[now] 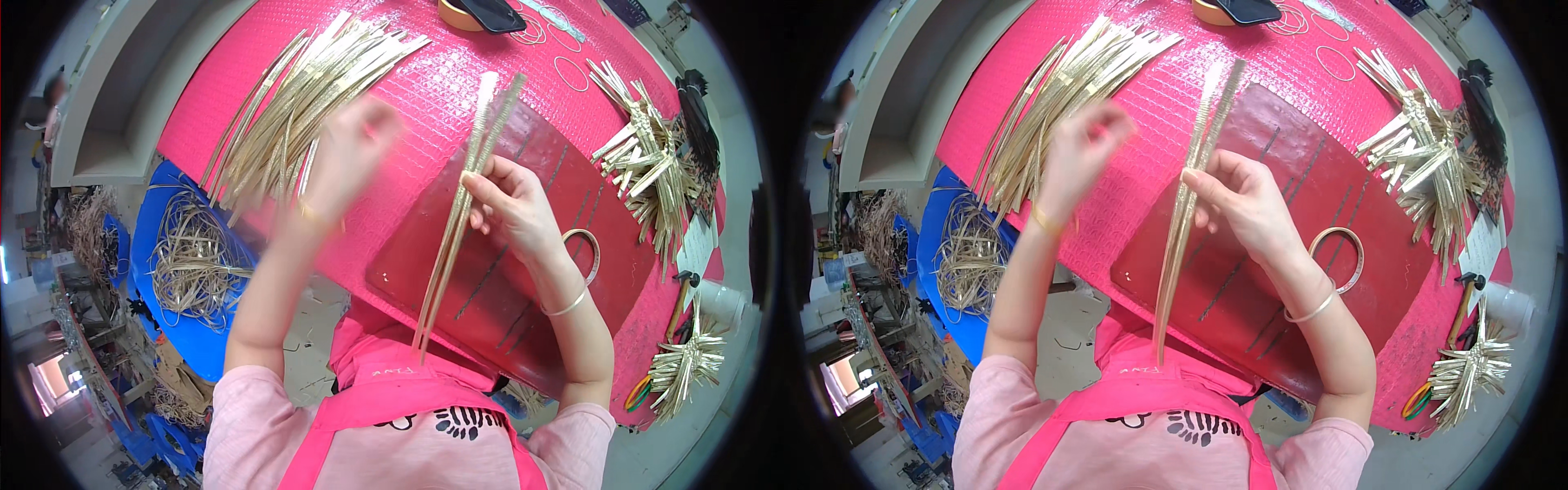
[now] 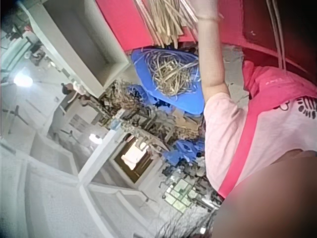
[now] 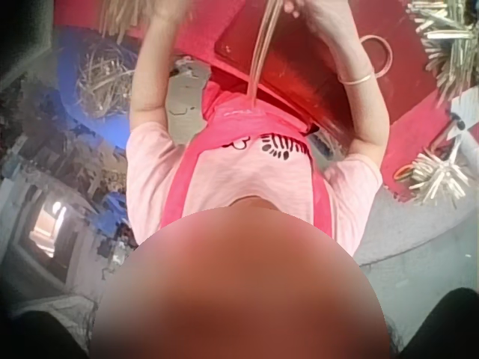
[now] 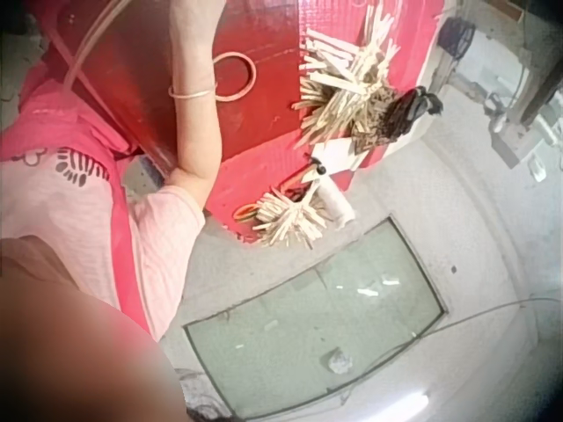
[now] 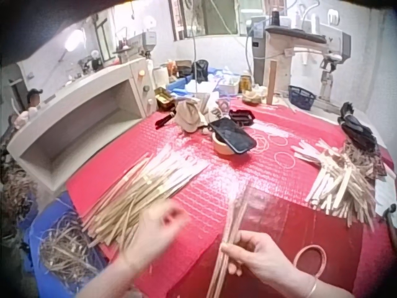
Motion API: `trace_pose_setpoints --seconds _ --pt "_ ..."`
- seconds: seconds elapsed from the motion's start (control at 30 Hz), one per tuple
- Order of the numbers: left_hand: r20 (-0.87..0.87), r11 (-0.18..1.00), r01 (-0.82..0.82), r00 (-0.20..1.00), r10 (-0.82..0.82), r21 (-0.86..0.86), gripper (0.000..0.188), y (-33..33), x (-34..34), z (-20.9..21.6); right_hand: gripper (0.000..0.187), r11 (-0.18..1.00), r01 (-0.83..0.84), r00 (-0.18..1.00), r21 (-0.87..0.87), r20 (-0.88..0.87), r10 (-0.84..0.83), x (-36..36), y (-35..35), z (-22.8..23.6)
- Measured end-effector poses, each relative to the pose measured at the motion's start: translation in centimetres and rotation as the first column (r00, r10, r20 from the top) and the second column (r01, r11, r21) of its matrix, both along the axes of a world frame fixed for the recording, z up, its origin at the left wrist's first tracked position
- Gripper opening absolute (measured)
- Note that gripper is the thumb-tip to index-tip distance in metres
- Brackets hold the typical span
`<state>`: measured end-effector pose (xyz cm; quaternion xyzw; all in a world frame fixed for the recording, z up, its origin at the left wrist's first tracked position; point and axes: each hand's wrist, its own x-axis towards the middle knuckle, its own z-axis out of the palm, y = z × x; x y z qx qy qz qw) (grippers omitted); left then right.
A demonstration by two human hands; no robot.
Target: The recorder is weaving together gold-colored flexible strips on a red workbench surface.
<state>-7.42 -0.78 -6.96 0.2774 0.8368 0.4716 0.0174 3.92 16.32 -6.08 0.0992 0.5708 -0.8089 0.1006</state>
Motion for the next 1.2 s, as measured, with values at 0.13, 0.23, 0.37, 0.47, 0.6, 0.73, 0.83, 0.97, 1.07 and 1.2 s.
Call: trace_pose_setpoints --seconds 0.13,0.23,0.37,0.47,0.6,0.73,0.83,0.97,1.07,1.2 --pt "-0.507 0.832 -0.443 0.828 0.237 -0.333 0.018 -2.6 -7.1 -2.3 0.016 0.996 0.058 0.996 0.073 0.063 -0.062 1.7 -0.3 1.6" --pt "-0.129 0.902 -0.336 0.941 0.312 -0.270 0.013 -3.0 -7.3 -0.8 0.017 0.992 0.054 0.996 0.111 0.062 -0.062 3.4 0.0 1.3" --pt "0.170 0.997 -0.045 0.984 0.054 -0.057 0.019 -3.7 -5.0 5.3 0.014 0.999 0.037 0.997 0.040 0.060 -0.039 4.2 0.3 2.0" --pt "0.231 0.996 0.086 0.969 -0.082 -0.008 0.019 -2.2 -1.9 9.6 0.015 0.998 0.005 0.992 0.066 -0.128 0.003 3.7 -1.0 4.4" --pt "0.544 0.929 0.161 0.772 -0.329 0.333 0.021 0.1 1.7 11.3 0.018 0.999 0.001 0.959 -0.048 -0.282 -0.014 2.1 -3.2 5.8" --pt "0.642 0.886 0.057 0.668 -0.376 0.460 0.019 0.5 3.5 10.3 0.018 0.958 0.201 0.944 0.206 -0.302 -0.133 2.8 -2.9 4.5" --pt "0.607 0.896 0.032 0.725 -0.325 0.442 0.016 0.5 4.8 8.8 0.016 0.893 0.305 0.887 0.332 -0.440 -0.139 3.8 -2.8 4.1" --pt "0.618 0.854 -0.048 0.711 -0.336 0.519 0.018 0.5 6.2 8.1 0.014 0.675 0.450 0.824 0.584 -0.563 -0.062 4.8 -3.4 5.5" --pt "0.631 0.823 -0.125 0.708 -0.318 0.554 0.020 0.5 6.8 8.0 0.012 0.604 0.447 0.830 0.660 -0.557 -0.005 5.0 -3.4 5.1" --pt "0.685 0.815 -0.176 0.653 -0.323 0.553 0.019 -0.1 7.6 7.7 0.013 0.900 0.177 0.967 0.399 -0.239 -0.085 4.0 -3.0 4.5"
